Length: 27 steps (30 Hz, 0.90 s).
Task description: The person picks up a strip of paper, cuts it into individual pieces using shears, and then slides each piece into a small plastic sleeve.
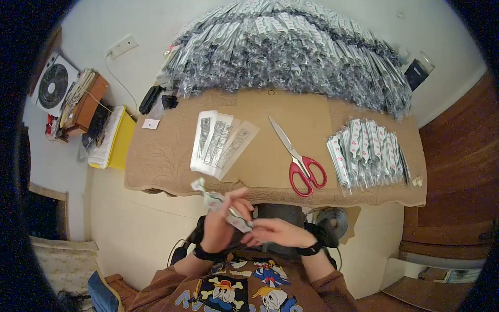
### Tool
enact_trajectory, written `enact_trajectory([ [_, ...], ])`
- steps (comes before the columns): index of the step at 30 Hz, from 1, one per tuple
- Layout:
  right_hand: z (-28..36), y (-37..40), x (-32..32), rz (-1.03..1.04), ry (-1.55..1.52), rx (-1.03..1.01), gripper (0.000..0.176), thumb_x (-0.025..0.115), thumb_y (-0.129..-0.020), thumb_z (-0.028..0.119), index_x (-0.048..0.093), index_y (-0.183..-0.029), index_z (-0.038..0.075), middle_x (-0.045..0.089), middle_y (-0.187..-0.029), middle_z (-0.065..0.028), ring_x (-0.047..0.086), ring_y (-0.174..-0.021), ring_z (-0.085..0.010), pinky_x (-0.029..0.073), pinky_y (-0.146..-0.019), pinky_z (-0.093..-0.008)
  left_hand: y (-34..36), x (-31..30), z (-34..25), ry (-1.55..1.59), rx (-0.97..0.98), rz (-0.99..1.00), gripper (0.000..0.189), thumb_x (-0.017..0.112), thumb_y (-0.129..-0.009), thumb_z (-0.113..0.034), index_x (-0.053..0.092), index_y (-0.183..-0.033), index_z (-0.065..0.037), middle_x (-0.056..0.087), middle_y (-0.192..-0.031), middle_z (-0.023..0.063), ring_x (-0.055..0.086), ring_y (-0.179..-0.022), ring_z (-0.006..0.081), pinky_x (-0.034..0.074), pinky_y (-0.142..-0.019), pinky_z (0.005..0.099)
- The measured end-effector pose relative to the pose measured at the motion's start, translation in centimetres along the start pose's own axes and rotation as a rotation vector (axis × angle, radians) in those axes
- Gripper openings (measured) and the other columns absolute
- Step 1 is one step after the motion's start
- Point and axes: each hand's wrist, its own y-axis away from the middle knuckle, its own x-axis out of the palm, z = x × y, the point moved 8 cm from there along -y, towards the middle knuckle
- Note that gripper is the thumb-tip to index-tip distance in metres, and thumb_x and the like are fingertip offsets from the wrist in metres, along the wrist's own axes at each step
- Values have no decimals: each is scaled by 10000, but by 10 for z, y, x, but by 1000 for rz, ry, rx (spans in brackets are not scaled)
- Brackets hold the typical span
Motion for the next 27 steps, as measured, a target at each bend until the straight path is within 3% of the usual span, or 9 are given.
enact_trajectory([
  [2, 12, 23, -5, 68, 398, -273, 270, 459, -900, 193, 565, -965, -46, 635, -824, -135, 621, -751, -177, 486, -665, -257, -6, -14, -32, -40, 235, 54, 467, 366, -915, -389, 451, -1172, -9, 531, -681, 39, 469, -586, 134, 430, -671, 280],
  [4, -6, 48, -24, 130, 511, -113, 255, 458, -897, 171, 548, -987, -50, 637, -814, -139, 630, -726, -201, 494, -625, -273, -3, -43, -67, 73, 308, -124, 469, 363, -911, -412, 465, -1146, -19, 463, -566, 4, 470, -554, 127, 436, -676, 278],
  [9, 27, 73, -18, 265, 98, -91, 276, 451, -901, 195, 564, -943, -54, 638, -802, -123, 624, -673, -184, 485, -577, -264, -10, -49, -66, 698, 273, 169, 498, 348, -919, -409, 413, -1210, -10, 488, -611, 20, 519, -580, 143, 446, -650, 273],
  [11, 52, 52, -3, 209, -207, -265, 279, 407, -916, 171, 553, -960, -62, 639, -776, -111, 623, -649, -179, 483, -545, -257, -8, -11, -23, 644, 80, 51, 559, 345, -903, -461, 395, -1231, -11, 536, -701, 46, 517, -583, 142, 459, -664, 281],
  [13, 41, 13, 7, 76, -243, 53, 296, 390, -925, 203, 548, -1000, -36, 639, -786, -107, 622, -693, -172, 491, -589, -251, 1, 18, -5, 386, 103, -113, 601, 344, -890, -497, 389, -1243, -13, 571, -816, 76, 538, -632, 142, 452, -606, 265],
  [18, 12, -4, 6, -91, -331, 81, 284, 419, -918, 218, 533, -1051, -5, 640, -800, -103, 620, -750, -165, 487, -639, -246, 7, 23, 16, -42, -264, 112, 583, 332, -902, -472, 361, -1260, -13, 599, -817, 113, 553, -730, 160, 445, -681, 281],
  [21, 20, 24, -6, 40, 380, -265, 261, 453, -906, 228, 569, -1013, 20, 639, -810, -108, 615, -800, -159, 479, -682, -248, -6, -12, -42, 34, 126, -86, 484, 316, -932, -373, 427, -1178, 29, 597, -762, 97, 568, -695, 164, 458, -711, 308],
  [24, -16, 58, -35, 74, 361, 51, 242, 483, -891, 198, 596, -939, -11, 640, -786, -108, 622, -752, -156, 483, -647, -266, -4, -60, -92, 463, 284, -55, 542, 324, -915, -435, 392, -1210, 15, 545, -653, 53, 541, -639, 139, 462, -695, 291],
  [27, 26, 70, -21, 230, 126, -188, 250, 478, -892, 192, 604, -872, -23, 639, -762, -110, 622, -707, -159, 485, -620, -273, -12, -65, -86, 638, 264, 124, 583, 337, -896, -480, 367, -1239, -9, 513, -631, 38, 534, -631, 132, 461, -677, 292],
])
